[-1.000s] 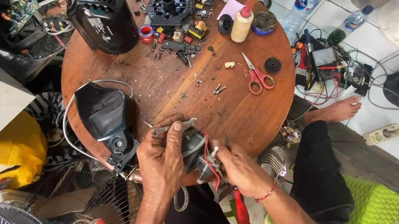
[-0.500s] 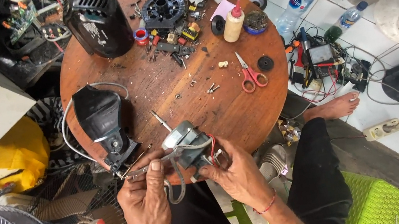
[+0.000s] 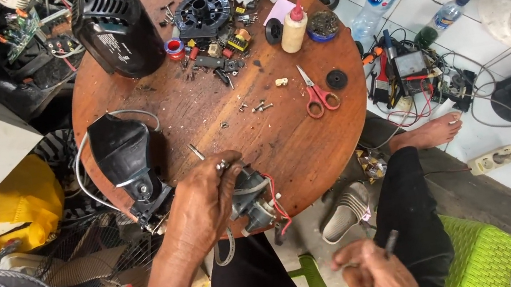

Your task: The person uses a screwdriver to tighten screws on a small electrical motor held in a bench vise. They rotate the motor to access different sides and continue securing the casing screws.

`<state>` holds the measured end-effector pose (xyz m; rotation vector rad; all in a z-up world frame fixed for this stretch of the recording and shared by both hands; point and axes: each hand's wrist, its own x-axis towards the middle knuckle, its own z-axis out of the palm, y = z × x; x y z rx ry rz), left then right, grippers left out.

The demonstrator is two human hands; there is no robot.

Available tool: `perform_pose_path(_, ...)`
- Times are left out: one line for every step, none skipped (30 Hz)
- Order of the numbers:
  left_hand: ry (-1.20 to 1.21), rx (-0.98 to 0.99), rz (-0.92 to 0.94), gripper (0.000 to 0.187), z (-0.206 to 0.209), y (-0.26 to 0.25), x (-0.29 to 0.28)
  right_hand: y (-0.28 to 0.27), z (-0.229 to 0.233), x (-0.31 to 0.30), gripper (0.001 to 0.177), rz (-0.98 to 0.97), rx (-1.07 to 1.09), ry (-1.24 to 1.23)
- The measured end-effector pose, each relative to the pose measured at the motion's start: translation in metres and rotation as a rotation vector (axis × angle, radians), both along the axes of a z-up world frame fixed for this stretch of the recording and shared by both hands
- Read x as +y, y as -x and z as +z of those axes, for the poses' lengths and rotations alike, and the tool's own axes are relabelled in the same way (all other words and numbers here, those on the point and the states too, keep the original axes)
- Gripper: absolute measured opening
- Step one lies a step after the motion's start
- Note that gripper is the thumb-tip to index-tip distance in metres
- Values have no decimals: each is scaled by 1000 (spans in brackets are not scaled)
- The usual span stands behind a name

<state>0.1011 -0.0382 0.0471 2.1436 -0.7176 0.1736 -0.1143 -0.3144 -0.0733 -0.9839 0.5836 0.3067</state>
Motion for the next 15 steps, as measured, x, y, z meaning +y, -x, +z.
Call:
perform_pose_path(-1,2,-1,22,-2,-1,-1,4,-11,-7,66,-1,2,-1)
perform_pose_path(-17,23,7,23,-2,-1,-2,9,-21,-14,59,-85,-65,-71)
perform_pose_path(-33,44,14,24,-3,-2,-3,14,-31,-21,54,-168,-132,-141)
perform_pose_path(-32,37,6,24,-5,-3,-4,18,-37,-22,54,-177,-140,-140)
perform_pose_path(-36,29,7,24,-7,-3,-5,22,-43,-23,49,-196,-63,-172)
perform_pose_path(-45,25,16,23,-10,-1,-5,27,-49,-24,44,-208,19,-209)
perform_pose_path(-47,23,15,23,-10,-3,-6,31,-53,-25,44,-209,17,-211)
perform_pose_path(-56,-6,20,24,-11,-3,-6,36,-57,-25,40,-179,-43,-199)
perform_pose_path(-65,-36,25,24,-12,-4,-5,42,-61,-24,35,-148,-102,-188)
perform_pose_path(-66,-37,20,24,-14,-4,-6,54,-79,-19,35,-154,-103,-188)
perform_pose_path(-69,-30,44,25,-15,-5,-7,66,-97,-14,38,-23,-172,4)
perform_pose_path(-72,-24,73,25,-17,-5,-8,77,-116,-10,42,111,-240,196)
perform_pose_path(-72,-25,72,25,-13,-7,-10,90,-179,-12,42,111,-241,196)
perform_pose_path(-134,-24,65,23,-8,-8,-12,110,-236,-16,57,230,-342,-221)
perform_pose_path(-197,-23,57,22,-4,-10,-13,136,-287,-21,83,342,-440,-641)
